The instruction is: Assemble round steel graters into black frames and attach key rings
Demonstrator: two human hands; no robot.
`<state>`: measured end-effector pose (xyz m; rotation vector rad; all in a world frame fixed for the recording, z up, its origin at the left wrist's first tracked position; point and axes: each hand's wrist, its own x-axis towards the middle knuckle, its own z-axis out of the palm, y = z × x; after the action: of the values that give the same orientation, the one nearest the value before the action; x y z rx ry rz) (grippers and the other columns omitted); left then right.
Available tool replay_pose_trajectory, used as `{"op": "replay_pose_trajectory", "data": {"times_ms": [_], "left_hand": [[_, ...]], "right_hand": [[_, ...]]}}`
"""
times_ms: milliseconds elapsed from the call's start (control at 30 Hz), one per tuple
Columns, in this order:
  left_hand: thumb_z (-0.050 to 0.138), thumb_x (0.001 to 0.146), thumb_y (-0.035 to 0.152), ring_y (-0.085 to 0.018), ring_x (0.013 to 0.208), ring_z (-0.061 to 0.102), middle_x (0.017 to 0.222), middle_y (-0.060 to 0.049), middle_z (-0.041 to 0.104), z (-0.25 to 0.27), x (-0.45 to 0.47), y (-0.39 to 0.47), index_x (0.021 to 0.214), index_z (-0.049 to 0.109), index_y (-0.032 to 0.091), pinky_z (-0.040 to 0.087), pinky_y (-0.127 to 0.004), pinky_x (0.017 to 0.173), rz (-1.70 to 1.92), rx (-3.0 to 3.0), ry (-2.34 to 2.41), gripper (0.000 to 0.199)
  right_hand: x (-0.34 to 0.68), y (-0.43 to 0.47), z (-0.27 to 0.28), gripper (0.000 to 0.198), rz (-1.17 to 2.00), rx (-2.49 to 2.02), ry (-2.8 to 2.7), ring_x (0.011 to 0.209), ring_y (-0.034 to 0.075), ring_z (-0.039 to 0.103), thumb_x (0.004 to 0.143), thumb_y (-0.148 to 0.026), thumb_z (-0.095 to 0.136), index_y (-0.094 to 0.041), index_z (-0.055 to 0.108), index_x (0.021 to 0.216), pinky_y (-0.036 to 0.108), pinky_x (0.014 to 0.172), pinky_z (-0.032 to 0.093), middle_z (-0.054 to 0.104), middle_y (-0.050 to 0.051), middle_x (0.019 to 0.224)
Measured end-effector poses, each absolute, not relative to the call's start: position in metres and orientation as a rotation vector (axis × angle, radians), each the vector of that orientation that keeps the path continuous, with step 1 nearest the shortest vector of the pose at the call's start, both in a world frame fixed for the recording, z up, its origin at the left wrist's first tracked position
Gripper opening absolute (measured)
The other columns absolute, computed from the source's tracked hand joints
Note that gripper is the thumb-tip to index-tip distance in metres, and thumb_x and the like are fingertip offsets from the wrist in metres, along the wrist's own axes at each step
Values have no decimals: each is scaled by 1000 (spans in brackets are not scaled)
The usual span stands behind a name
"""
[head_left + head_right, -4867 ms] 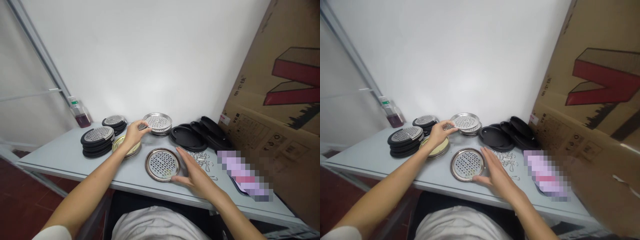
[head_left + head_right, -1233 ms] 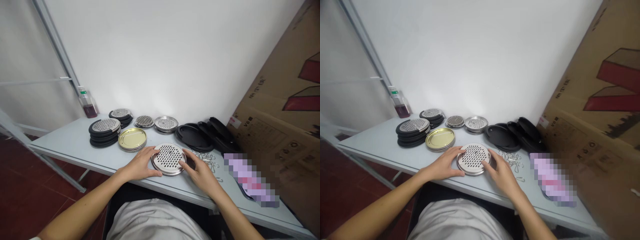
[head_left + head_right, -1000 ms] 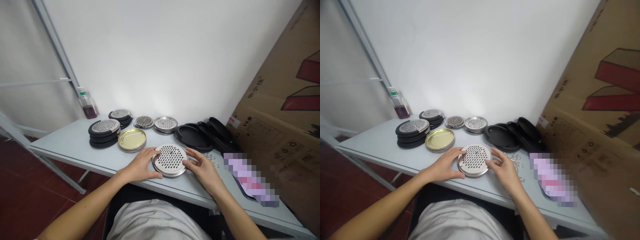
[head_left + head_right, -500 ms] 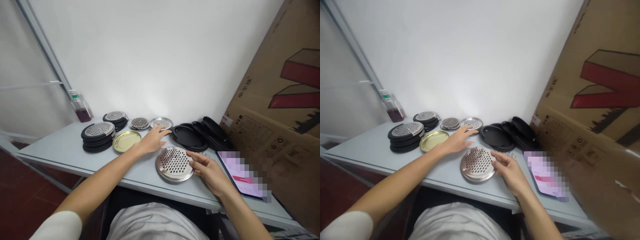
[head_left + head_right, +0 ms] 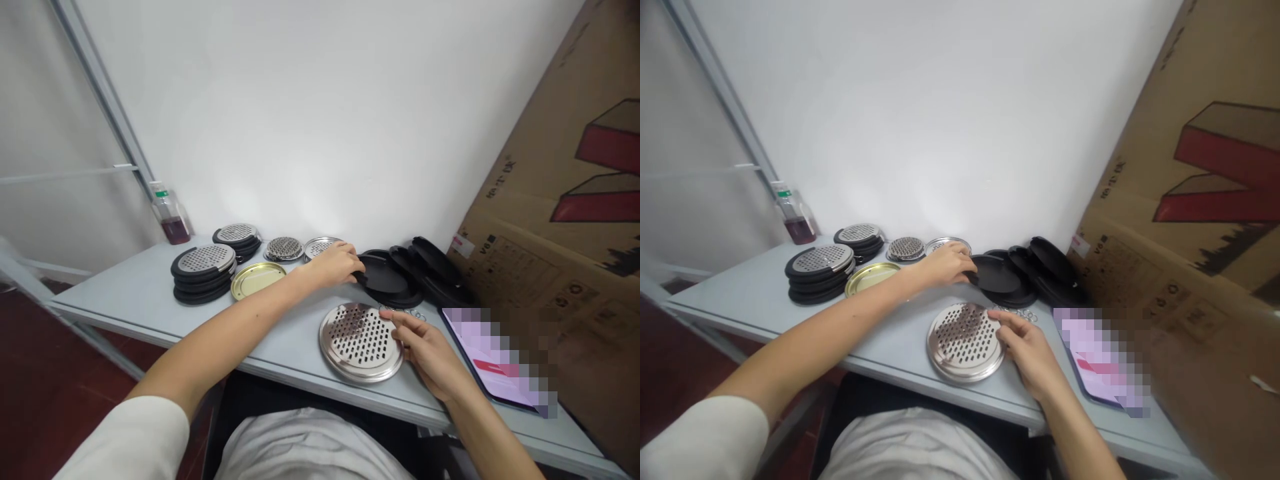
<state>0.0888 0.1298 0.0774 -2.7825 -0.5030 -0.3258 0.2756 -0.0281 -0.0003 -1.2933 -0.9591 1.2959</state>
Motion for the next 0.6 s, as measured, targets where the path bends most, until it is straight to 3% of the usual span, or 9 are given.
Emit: {"op": "replay_pose_trajectory", "data": {"times_ms": [200, 367, 500, 600], "left_hand": [[54, 94, 33, -26, 103, 54, 105, -8, 71, 96, 52, 78, 114, 67, 20, 42, -41, 94, -485, -2877, -513, 28], [51, 96, 34, -25, 101, 54, 107, -8, 70, 80, 11, 34, 119, 65, 19, 47, -39, 90, -536, -2947, -646, 32], [51, 95, 33, -25, 101, 56, 103, -9, 70, 54, -5, 16, 119, 66, 22, 48, -41, 89, -538, -2984, -731, 30], [52, 94, 31, -25, 101, 57, 99, -8, 69, 38, -6, 4, 118, 66, 23, 48, -41, 90, -516, -3007, -719, 28]], "right_hand": [[276, -29, 1, 26, 1260, -1331, -1019, 50, 14, 48, 64, -28, 59, -20, 69, 87, 25, 48, 33, 55, -2, 56], [288, -34, 8, 18, 1346, -1329, -1092, 46, 12, 43, 64, -22, 55, -21, 67, 78, 24, 46, 30, 45, -5, 49], [305, -38, 19, 18, 1499, -1296, -977, 47, 14, 48, 61, -21, 57, -22, 67, 77, 24, 45, 33, 53, -2, 53], [312, -35, 21, 19, 1410, -1298, -914, 50, 15, 52, 61, -23, 60, -22, 67, 79, 26, 46, 36, 59, 0, 60]]}}
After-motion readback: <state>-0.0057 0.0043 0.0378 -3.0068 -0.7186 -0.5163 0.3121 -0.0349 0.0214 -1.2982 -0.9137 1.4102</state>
